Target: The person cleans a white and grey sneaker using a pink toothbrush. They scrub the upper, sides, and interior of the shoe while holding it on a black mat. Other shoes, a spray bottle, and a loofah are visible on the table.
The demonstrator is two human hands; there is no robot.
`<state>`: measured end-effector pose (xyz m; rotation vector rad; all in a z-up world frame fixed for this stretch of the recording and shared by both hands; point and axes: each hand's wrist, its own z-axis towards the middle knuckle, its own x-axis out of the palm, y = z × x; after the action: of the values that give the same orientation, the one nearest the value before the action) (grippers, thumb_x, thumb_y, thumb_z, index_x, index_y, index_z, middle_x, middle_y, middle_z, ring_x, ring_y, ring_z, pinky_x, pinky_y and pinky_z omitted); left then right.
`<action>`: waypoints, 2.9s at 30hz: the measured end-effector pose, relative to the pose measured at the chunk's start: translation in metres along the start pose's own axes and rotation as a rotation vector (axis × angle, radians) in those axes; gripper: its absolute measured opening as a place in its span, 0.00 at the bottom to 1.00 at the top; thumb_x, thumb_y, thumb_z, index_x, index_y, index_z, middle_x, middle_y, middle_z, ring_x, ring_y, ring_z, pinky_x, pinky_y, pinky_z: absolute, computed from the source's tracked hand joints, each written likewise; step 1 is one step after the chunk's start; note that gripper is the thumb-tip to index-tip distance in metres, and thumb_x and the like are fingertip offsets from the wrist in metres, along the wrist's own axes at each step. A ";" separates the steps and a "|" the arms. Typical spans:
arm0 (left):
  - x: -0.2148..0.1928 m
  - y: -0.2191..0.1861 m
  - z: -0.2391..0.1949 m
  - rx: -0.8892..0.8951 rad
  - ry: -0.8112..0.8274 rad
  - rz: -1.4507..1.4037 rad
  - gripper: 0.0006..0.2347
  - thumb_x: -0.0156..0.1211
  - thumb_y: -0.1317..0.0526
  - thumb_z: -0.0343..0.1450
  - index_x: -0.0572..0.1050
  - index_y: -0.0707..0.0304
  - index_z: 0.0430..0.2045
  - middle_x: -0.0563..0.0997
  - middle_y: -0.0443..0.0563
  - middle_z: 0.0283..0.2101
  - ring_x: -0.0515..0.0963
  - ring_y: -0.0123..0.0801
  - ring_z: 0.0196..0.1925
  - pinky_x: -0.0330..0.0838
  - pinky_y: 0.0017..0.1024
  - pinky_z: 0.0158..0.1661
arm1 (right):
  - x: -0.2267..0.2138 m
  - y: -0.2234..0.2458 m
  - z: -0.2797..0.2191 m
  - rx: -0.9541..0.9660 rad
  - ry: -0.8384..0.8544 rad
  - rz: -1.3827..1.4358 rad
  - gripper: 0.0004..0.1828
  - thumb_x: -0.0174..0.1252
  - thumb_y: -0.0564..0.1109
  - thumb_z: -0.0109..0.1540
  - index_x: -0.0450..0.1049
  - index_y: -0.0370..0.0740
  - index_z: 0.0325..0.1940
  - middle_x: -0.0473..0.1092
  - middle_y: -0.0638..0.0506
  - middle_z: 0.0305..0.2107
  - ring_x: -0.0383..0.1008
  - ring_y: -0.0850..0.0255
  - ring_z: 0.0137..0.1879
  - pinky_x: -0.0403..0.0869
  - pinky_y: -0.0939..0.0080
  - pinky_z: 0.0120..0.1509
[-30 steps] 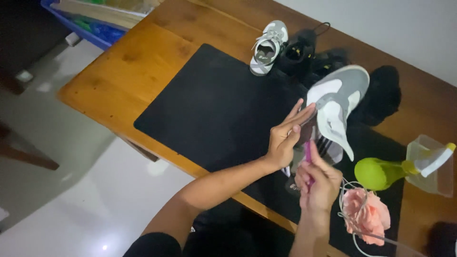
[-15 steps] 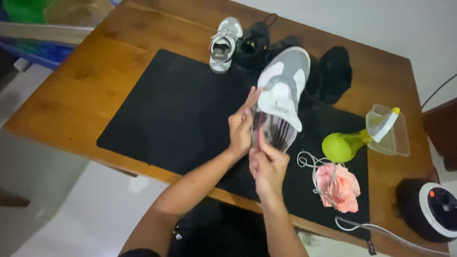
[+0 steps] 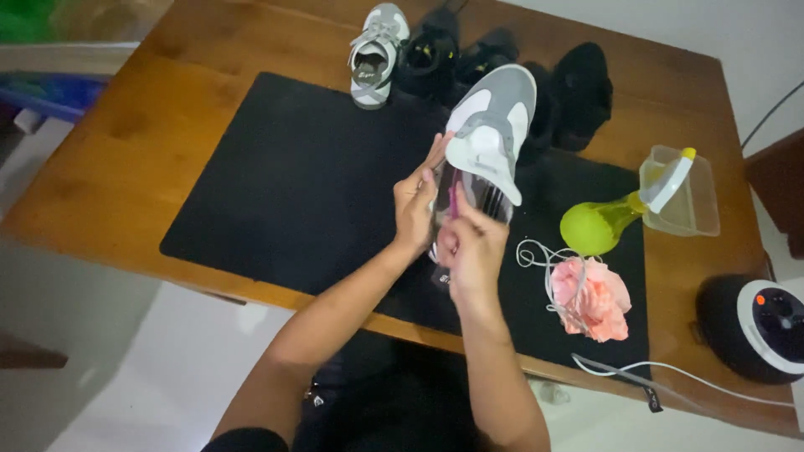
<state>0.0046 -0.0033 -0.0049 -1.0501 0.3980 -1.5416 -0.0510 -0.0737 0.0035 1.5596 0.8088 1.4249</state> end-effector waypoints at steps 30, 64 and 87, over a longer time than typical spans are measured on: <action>0.001 -0.045 0.020 -0.196 -0.044 -0.090 0.16 0.53 0.50 0.76 0.82 0.62 0.30 0.74 0.37 0.23 0.67 0.19 0.29 0.61 0.17 0.33 | -0.001 0.004 -0.031 -0.230 0.110 -0.717 0.31 0.55 0.34 0.57 0.72 0.52 0.65 0.77 0.47 0.21 0.72 0.67 0.33 0.69 0.67 0.39; -0.020 -0.015 0.011 -0.253 -0.098 -0.083 0.20 0.49 0.45 0.76 0.79 0.59 0.24 0.76 0.44 0.22 0.71 0.23 0.30 0.64 0.23 0.35 | 0.021 0.060 -0.053 -0.143 0.158 -0.766 0.26 0.53 0.35 0.61 0.73 0.41 0.64 0.79 0.32 0.38 0.73 0.60 0.45 0.75 0.53 0.43; -0.006 0.006 -0.006 0.495 0.031 0.372 0.21 0.40 0.52 0.81 0.73 0.70 0.58 0.73 0.65 0.63 0.68 0.55 0.70 0.64 0.43 0.68 | -0.033 0.047 -0.017 0.096 0.250 -0.009 0.25 0.50 0.29 0.62 0.74 0.38 0.62 0.58 0.47 0.11 0.53 0.64 0.05 0.50 0.70 0.09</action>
<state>0.0026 -0.0014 -0.0148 -0.5314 0.2000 -1.2325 -0.0766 -0.1204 0.0310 1.4639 1.0436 1.6156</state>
